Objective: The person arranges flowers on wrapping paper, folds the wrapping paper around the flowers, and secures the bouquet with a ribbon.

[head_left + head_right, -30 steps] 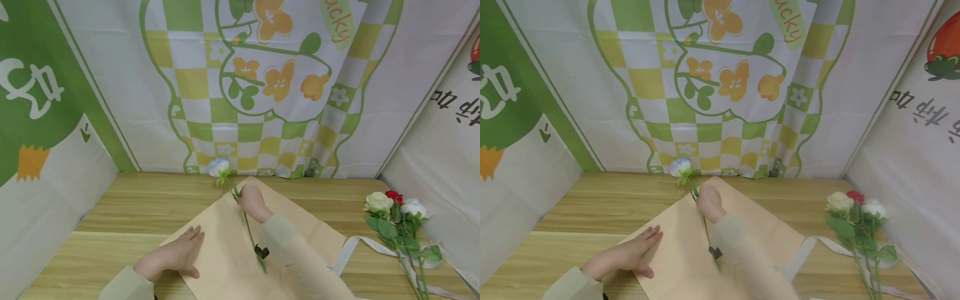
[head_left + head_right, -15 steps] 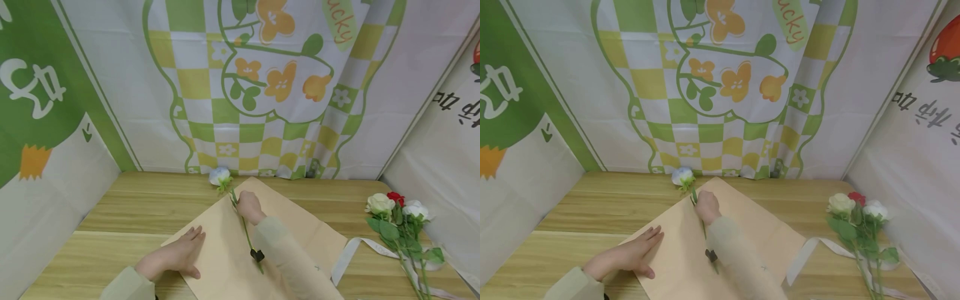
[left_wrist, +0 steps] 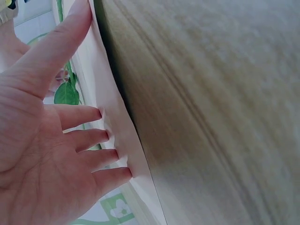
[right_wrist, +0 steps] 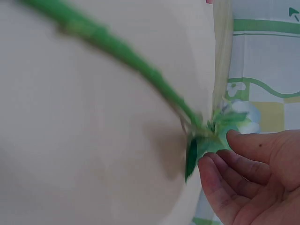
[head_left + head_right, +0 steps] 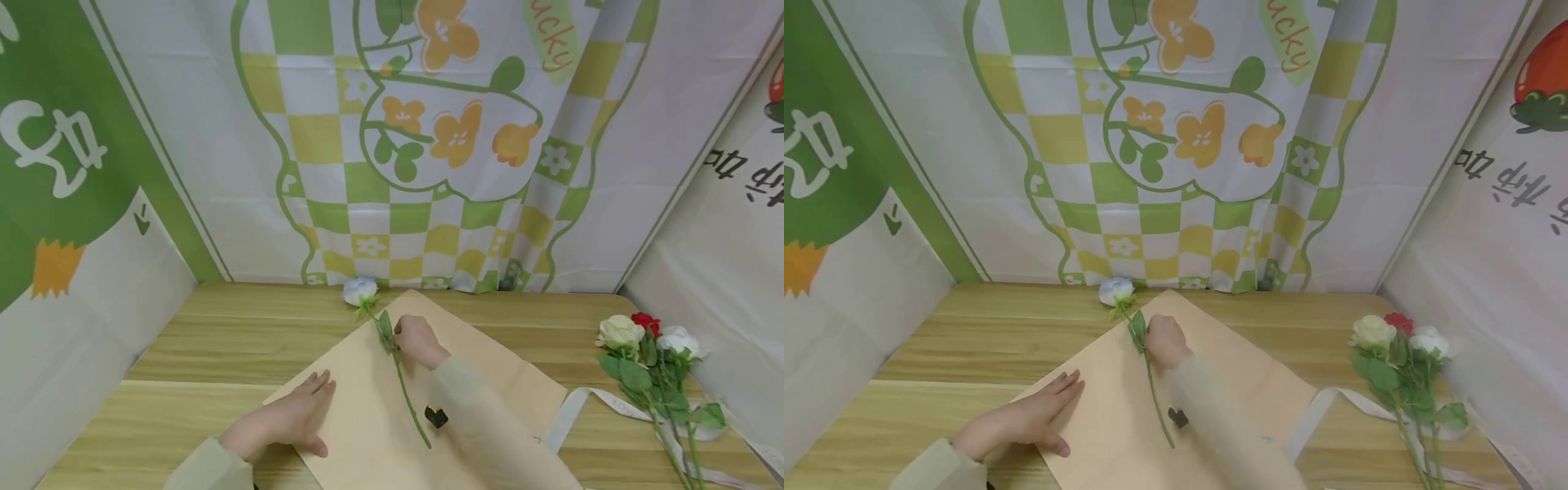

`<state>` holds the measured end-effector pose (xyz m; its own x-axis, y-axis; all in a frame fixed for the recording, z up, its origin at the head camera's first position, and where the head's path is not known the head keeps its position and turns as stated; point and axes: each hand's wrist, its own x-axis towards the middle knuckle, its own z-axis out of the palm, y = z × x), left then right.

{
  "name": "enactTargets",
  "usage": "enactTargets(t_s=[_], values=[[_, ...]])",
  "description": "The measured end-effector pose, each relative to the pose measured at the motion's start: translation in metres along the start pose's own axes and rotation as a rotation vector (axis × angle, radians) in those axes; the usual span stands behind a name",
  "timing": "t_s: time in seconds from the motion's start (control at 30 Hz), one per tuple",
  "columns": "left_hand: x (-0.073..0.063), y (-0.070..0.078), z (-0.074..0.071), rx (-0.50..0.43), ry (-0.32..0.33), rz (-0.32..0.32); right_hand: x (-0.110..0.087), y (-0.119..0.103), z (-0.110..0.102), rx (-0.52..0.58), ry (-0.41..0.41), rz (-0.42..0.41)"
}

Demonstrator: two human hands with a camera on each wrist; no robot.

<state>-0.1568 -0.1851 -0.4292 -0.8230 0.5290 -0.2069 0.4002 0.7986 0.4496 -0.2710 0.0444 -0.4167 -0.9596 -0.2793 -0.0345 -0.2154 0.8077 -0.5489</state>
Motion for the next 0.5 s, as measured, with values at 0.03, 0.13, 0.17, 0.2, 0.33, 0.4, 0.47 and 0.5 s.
enactTargets(t_s=[0.03,0.13,0.17,0.2,0.33,0.4,0.47,0.5], values=[[0.000,0.000,0.000,0.001,0.001,0.001,-0.003,0.003,-0.004,-0.014,-0.002,-0.008],[-0.001,0.000,0.000,0.009,0.005,-0.007,-0.012,0.016,-0.017,-0.071,0.008,-0.037],[-0.001,0.000,-0.001,0.011,0.009,-0.011,-0.015,0.022,-0.022,-0.079,0.011,-0.038],[-0.002,-0.001,-0.001,0.016,0.012,-0.014,-0.019,0.028,-0.026,-0.092,0.013,-0.040],[-0.003,-0.004,-0.001,0.010,0.015,-0.021,-0.033,0.054,-0.046,-0.108,0.007,-0.033],[-0.004,-0.005,-0.001,-0.009,0.007,-0.019,-0.042,0.067,-0.056,-0.120,0.001,-0.022],[-0.006,-0.006,-0.001,-0.017,0.001,-0.016,-0.051,0.080,-0.065,-0.124,0.000,-0.018],[-0.006,-0.006,0.000,-0.023,-0.001,-0.013,-0.055,0.087,-0.069,-0.125,0.003,-0.011]])
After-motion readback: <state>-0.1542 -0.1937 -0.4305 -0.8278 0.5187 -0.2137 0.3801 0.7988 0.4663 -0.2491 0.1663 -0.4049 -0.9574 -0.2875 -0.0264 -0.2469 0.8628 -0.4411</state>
